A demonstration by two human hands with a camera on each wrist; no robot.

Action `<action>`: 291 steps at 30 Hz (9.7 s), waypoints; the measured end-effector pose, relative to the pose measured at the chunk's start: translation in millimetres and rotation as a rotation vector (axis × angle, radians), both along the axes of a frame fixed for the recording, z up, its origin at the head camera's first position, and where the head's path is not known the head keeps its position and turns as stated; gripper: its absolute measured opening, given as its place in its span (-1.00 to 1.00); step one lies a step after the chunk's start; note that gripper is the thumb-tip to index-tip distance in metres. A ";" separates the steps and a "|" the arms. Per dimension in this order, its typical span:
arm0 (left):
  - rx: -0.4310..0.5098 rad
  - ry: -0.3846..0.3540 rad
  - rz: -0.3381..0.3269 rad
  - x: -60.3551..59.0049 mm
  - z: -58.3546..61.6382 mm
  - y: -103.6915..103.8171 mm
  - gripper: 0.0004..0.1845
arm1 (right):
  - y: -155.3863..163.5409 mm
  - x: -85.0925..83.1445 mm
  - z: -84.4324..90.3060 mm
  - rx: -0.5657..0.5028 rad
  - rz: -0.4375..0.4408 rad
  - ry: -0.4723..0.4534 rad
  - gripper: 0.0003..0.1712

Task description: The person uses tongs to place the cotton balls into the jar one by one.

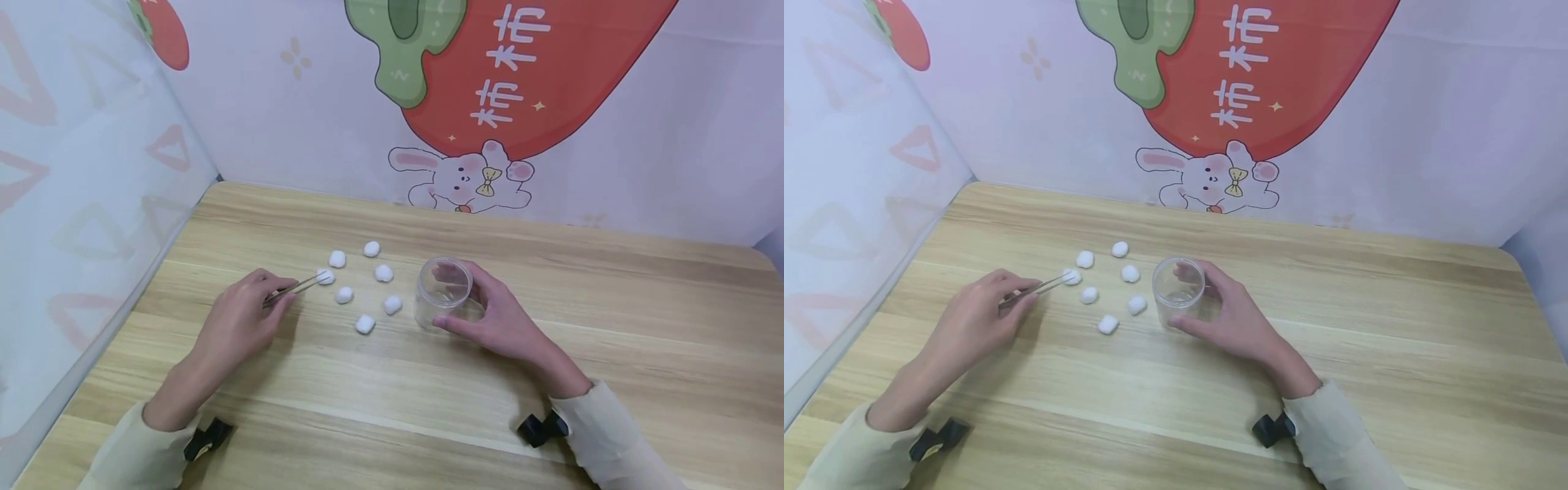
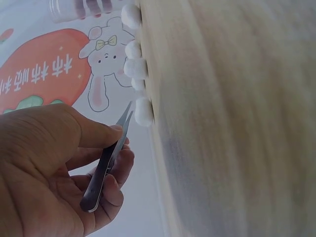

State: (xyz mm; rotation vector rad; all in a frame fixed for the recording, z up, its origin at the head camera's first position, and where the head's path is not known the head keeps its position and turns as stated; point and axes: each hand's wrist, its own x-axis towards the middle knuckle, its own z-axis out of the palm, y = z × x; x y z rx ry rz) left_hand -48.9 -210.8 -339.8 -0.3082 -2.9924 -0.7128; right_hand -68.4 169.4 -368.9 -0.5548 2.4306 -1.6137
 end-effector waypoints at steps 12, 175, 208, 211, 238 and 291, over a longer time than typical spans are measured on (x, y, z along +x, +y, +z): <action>0.004 -0.020 0.007 0.3 -2.1 0.3 -0.70 | 0.3 -0.5 -1.7 -0.005 -0.002 0.005 -0.12; 0.281 0.158 -0.354 -6.3 28.8 76.4 -0.73 | -9.1 0.9 -3.5 0.019 -0.043 0.083 -0.14; 0.092 0.099 -0.172 15.2 -5.0 3.7 -0.75 | -8.6 -0.1 -3.8 0.016 -0.055 0.089 -0.11; 0.074 0.077 -0.170 14.9 -5.9 2.6 -0.76 | -8.6 -0.2 -4.0 0.014 -0.053 0.091 -0.12; 0.028 -0.023 -0.168 2.3 -10.5 8.5 -0.76 | -8.8 -1.1 -4.0 0.017 -0.052 0.085 -0.12; 0.108 0.110 -0.164 -5.9 -7.6 16.8 -0.78 | -6.7 -3.2 -10.5 -0.002 -0.039 0.093 -0.12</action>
